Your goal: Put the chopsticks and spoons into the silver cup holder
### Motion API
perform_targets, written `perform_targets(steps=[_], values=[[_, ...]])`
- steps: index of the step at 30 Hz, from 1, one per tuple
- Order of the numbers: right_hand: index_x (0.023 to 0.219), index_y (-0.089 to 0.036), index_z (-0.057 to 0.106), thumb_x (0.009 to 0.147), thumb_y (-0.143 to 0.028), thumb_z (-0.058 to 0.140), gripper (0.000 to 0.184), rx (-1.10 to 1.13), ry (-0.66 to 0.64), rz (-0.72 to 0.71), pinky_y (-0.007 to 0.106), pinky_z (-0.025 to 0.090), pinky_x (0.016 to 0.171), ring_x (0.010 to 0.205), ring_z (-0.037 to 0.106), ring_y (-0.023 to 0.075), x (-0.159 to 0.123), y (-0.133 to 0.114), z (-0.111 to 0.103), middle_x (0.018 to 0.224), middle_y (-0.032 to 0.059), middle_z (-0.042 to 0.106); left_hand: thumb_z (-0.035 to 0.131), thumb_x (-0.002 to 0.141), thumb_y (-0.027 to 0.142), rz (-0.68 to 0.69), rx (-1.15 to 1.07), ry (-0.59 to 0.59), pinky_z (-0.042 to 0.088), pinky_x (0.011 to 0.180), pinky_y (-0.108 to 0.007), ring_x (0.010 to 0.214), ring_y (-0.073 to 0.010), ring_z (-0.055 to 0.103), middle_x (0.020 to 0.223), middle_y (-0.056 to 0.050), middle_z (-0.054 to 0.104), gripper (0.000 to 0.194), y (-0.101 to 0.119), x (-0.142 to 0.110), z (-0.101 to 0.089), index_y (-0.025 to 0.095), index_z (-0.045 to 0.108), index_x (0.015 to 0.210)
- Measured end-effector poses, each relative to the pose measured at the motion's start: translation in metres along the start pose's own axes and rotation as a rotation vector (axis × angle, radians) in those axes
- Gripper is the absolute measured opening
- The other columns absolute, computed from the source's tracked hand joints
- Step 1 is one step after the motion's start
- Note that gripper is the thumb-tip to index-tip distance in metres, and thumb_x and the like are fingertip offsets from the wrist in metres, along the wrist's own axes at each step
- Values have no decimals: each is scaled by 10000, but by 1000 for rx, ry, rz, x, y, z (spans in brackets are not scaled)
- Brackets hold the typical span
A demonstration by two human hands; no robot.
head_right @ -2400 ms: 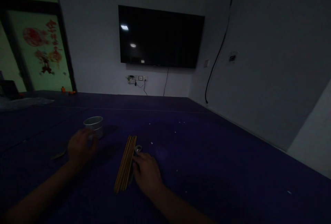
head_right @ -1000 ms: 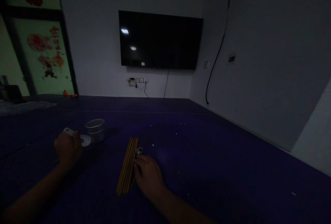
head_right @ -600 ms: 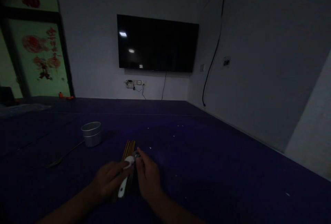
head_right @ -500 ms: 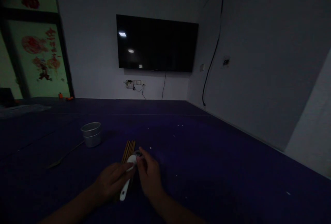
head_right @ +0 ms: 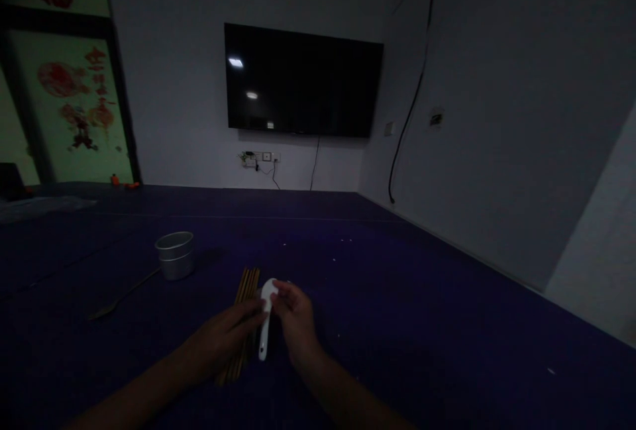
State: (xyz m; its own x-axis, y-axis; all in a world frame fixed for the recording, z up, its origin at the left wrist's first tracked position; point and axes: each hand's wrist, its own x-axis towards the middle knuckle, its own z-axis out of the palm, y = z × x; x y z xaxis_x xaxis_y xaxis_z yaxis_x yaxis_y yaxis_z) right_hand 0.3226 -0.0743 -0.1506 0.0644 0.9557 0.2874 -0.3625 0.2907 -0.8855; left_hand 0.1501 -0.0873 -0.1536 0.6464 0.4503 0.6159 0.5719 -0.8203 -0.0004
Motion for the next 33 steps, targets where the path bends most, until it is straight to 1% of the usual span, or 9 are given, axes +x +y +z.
perform_targets(steps=[3, 6, 8, 10, 14, 20, 23, 27, 33], values=[[847, -174, 679, 578, -388, 745, 349, -101, 81, -39, 337, 496, 709, 779, 635, 212, 4, 4, -5, 846, 79, 692, 368, 915, 188, 40, 38, 38, 476, 887, -350, 1114, -186, 528, 1222, -89, 568, 352, -5, -1, 1, 221, 455, 1254], [804, -165, 692, 568, -397, 734, 333, -219, 134, -49, 356, 505, 685, 750, 643, 231, 8, 13, -10, 818, 93, 699, 373, 895, 164, 79, 50, 56, 492, 831, -346, 983, -184, 584, 1048, -101, 636, 284, -4, 1, -5, 176, 548, 1119], [790, -161, 698, 584, -401, 713, 317, -274, 142, -49, 363, 509, 671, 719, 647, 235, 9, 18, -13, 784, 95, 703, 378, 883, 163, 86, 43, 39, 499, 776, -331, 890, -177, 599, 942, -93, 648, 240, -1, 4, -11, 166, 591, 993], [780, -161, 704, 608, -400, 684, 295, -320, 133, -56, 367, 511, 666, 699, 650, 237, 10, 22, -15, 764, 95, 705, 376, 886, 178, 58, 15, 6, 490, 768, -325, 868, -172, 594, 899, -75, 647, 227, 3, 7, -17, 171, 594, 948], [839, -170, 712, 668, -350, 624, 264, -464, 80, -109, 359, 512, 668, 710, 652, 231, 9, 21, -16, 790, 90, 705, 377, 902, 214, 9, -69, -55, 451, 844, -334, 951, -173, 568, 945, -55, 648, 232, 6, 8, -23, 187, 575, 1021], [964, -162, 698, 744, -239, 564, 269, -848, -36, -278, 287, 485, 624, 641, 605, 175, 5, 9, -15, 777, 73, 661, 380, 906, 233, 0, -133, -176, 404, 919, -345, 1036, -178, 530, 1040, -52, 634, 256, 7, 9, -26, 206, 580, 1063], [991, -169, 687, 775, -213, 540, 265, -986, -43, -351, 300, 471, 695, 710, 602, 189, 3, 6, -14, 799, 75, 653, 369, 912, 247, 0, -141, -219, 401, 920, -345, 1035, -180, 527, 1042, -48, 632, 266, 7, 9, -26, 215, 590, 1056], [1016, -176, 675, 819, -217, 503, 265, -1094, -37, -396, 330, 445, 774, 804, 603, 223, 2, 8, -16, 833, 93, 656, 364, 913, 257, 22, -141, -206, 404, 910, -338, 1016, -175, 532, 1028, -48, 632, 271, 5, 8, -25, 216, 596, 1046], [1040, -206, 661, 845, -238, 481, 268, -1129, -59, -416, 349, 426, 811, 867, 592, 239, 1, 13, -19, 875, 94, 662, 378, 907, 255, 36, -129, -202, 414, 888, -329, 996, -173, 543, 1024, -48, 639, 265, 4, 8, -24, 221, 609, 1031]])
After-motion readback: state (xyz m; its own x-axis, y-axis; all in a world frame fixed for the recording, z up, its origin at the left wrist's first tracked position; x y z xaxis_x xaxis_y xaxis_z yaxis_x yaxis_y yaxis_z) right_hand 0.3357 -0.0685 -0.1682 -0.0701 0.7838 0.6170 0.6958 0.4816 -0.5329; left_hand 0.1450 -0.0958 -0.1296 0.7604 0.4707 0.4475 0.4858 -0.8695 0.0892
